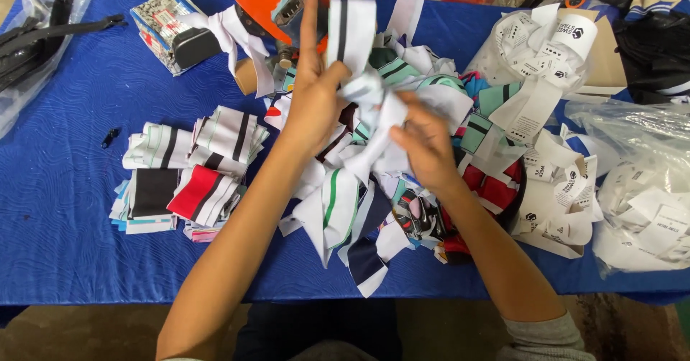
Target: Sorting through a pile of fabric scraps and organizing them into neat stacks based on pattern and type.
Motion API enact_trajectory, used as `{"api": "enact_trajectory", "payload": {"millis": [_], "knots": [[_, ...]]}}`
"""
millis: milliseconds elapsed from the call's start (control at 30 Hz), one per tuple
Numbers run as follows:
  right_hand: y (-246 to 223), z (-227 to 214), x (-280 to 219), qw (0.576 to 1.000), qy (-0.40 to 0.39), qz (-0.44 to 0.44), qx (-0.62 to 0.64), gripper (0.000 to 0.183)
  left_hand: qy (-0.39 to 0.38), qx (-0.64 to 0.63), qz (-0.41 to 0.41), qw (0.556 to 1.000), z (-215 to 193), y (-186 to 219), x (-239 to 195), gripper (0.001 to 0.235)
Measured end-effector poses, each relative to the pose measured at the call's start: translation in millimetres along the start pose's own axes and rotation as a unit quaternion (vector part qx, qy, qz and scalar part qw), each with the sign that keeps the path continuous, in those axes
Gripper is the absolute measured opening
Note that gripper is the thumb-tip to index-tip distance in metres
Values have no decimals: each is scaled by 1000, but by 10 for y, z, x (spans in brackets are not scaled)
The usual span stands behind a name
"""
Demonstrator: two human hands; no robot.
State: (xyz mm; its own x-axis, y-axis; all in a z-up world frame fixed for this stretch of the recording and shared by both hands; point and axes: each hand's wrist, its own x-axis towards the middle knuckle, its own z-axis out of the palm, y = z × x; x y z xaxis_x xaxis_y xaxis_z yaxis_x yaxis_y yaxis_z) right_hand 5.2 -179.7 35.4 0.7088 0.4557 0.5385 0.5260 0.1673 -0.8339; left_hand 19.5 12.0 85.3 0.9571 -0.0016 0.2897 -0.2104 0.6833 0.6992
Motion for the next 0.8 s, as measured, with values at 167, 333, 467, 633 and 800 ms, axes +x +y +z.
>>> {"api": "enact_trajectory", "payload": {"millis": [167,333,467,633,800], "knots": [[32,-146,13,982,142,-27,121,28,-84,367,-43,925,183,58,-391,95],[44,-149,8,969,228,-26,87,12,-138,462,5,876,260,68,-679,110],[429,-442,-73,959,273,-1,75,13,-106,601,66,790,303,74,-944,100],[719,-778,-134,932,345,63,90,12,-84,637,32,766,70,166,-1175,56],[644,-645,-51,911,389,85,104,12,-97,735,-90,665,-107,309,-1261,18]]}}
